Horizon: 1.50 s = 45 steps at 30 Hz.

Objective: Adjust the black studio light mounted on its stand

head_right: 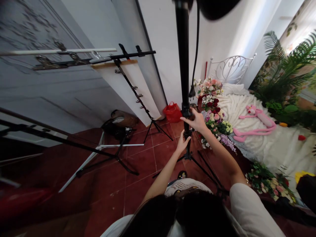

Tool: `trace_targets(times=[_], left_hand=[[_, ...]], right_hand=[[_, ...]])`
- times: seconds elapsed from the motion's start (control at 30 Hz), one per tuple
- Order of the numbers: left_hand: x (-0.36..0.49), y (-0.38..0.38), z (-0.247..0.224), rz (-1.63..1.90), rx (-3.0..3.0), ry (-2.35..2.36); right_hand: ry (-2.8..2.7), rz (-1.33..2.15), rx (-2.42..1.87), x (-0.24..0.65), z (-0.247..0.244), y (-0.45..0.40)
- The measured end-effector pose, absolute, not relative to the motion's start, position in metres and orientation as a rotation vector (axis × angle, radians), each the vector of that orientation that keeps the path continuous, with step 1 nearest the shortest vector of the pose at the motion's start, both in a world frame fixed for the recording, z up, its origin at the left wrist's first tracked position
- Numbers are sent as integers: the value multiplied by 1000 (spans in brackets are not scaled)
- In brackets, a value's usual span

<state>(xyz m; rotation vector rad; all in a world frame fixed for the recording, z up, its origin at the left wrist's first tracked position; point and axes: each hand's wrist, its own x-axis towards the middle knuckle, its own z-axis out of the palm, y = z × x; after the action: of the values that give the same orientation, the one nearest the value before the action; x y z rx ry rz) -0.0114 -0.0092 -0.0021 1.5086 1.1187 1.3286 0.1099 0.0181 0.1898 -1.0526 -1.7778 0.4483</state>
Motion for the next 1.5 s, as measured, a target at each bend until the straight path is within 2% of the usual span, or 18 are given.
trace_targets(times=[0.13, 0.23, 0.47, 0.73, 0.93, 1.17, 1.33, 1.5], left_hand=[[-14, -9, -16, 1323, 1518, 1145], [-17, -7, -20, 1317, 1528, 1140], [-16, -8, -17, 1292, 1481, 1169], [-17, -8, -12, 1310, 1514, 1119], [-14, -15, -23, 1346, 1443, 1161], [11, -57, -85, 1187, 1170, 1515], [67, -81, -97, 868, 1348, 1191], [157, -104, -65, 618, 1528, 774]], right_hand=[[-1878, 451, -1244, 112, 112, 8], [-1839, 365, -1310, 110, 80, 4], [-1824, 346, -1290, 107, 85, 8], [-1867, 591, -1166, 131, 81, 11], [-1746, 750, -1221, 146, 57, -9], [-1251, 922, -1344, 154, 9, -77], [-764, 984, -1388, 184, -24, -157], [-280, 774, -1437, 224, -36, -251]])
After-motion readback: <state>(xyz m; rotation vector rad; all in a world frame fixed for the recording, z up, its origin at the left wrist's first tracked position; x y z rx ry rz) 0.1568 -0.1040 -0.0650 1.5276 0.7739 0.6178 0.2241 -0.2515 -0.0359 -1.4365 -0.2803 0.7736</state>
